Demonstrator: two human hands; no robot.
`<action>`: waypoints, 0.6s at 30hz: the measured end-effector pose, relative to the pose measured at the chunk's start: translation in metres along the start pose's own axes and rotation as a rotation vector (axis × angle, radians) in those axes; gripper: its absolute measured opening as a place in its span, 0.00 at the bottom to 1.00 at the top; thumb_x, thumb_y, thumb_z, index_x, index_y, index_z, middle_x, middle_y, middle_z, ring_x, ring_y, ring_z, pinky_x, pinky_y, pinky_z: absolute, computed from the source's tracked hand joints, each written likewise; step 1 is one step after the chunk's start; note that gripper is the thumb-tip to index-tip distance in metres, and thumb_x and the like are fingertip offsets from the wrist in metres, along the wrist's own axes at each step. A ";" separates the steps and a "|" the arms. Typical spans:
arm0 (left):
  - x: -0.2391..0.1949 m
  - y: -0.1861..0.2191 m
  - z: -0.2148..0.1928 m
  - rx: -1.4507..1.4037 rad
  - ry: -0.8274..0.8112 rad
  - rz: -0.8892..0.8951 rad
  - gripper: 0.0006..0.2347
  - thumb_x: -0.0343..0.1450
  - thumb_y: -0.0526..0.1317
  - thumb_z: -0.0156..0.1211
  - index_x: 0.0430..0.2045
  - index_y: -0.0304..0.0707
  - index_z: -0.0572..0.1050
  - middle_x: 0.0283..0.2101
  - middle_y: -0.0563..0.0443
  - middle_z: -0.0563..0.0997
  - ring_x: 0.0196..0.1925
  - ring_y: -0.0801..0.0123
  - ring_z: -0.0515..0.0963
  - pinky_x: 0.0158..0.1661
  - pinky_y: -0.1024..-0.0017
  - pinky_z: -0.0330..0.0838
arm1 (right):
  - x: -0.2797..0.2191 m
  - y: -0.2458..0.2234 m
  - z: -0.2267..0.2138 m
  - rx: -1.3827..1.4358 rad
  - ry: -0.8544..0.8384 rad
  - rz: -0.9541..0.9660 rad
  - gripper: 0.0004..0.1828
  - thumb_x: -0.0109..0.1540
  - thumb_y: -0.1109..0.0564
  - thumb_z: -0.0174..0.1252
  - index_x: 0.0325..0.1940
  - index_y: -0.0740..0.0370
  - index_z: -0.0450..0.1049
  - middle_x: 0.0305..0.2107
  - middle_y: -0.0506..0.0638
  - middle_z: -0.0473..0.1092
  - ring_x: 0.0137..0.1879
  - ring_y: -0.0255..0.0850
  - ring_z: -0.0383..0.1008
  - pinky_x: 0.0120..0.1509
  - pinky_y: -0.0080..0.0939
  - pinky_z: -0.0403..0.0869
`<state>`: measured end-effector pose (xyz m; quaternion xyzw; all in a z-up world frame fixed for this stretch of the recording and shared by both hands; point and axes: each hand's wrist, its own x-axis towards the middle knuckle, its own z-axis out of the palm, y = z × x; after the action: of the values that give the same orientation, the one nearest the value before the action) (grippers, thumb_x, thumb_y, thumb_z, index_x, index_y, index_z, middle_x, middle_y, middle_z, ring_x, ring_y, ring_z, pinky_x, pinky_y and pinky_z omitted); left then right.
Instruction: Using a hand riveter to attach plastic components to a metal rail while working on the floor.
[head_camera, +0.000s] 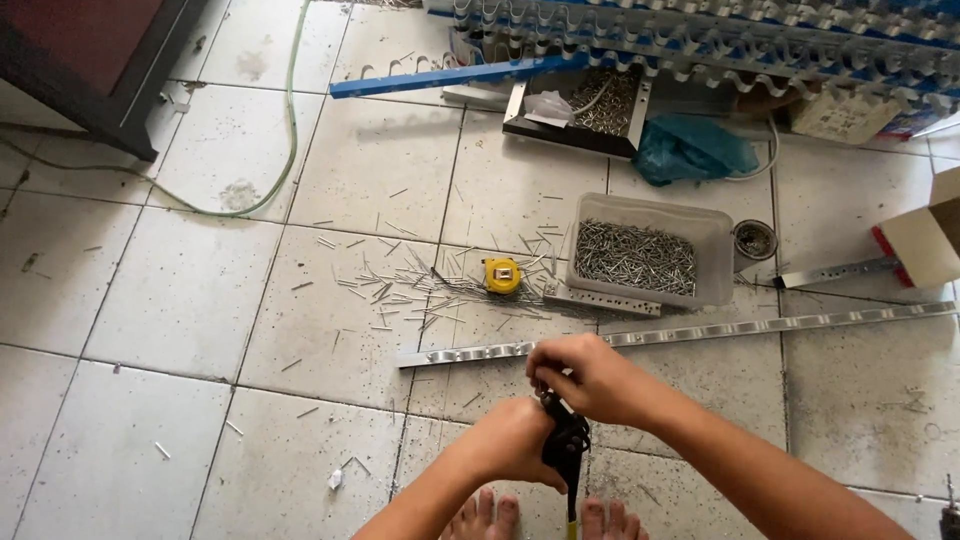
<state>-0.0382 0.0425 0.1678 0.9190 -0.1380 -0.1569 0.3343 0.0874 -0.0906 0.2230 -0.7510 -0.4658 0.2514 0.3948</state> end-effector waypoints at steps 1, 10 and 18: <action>-0.001 0.000 0.000 0.000 -0.003 -0.001 0.20 0.52 0.48 0.78 0.29 0.34 0.81 0.32 0.45 0.84 0.29 0.56 0.81 0.33 0.66 0.77 | 0.001 -0.001 0.001 0.002 0.001 0.001 0.07 0.54 0.66 0.60 0.34 0.60 0.79 0.27 0.46 0.82 0.28 0.36 0.80 0.34 0.32 0.79; 0.000 -0.009 0.007 -0.014 -0.022 0.024 0.22 0.50 0.48 0.78 0.30 0.32 0.80 0.34 0.43 0.84 0.30 0.52 0.80 0.35 0.64 0.76 | 0.006 -0.010 0.001 -0.067 -0.022 0.037 0.06 0.54 0.63 0.61 0.33 0.60 0.82 0.30 0.47 0.83 0.29 0.36 0.80 0.33 0.32 0.80; 0.035 -0.047 0.051 -1.044 0.740 -0.136 0.16 0.66 0.51 0.72 0.22 0.37 0.78 0.21 0.46 0.82 0.25 0.67 0.84 0.34 0.72 0.79 | -0.063 0.068 0.022 0.349 -0.372 0.488 0.65 0.47 0.34 0.74 0.78 0.60 0.48 0.72 0.68 0.52 0.74 0.69 0.52 0.72 0.72 0.61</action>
<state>-0.0185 0.0357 0.0927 0.6355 0.1393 0.1031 0.7524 0.0771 -0.1563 0.1553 -0.7028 -0.2866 0.5467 0.3537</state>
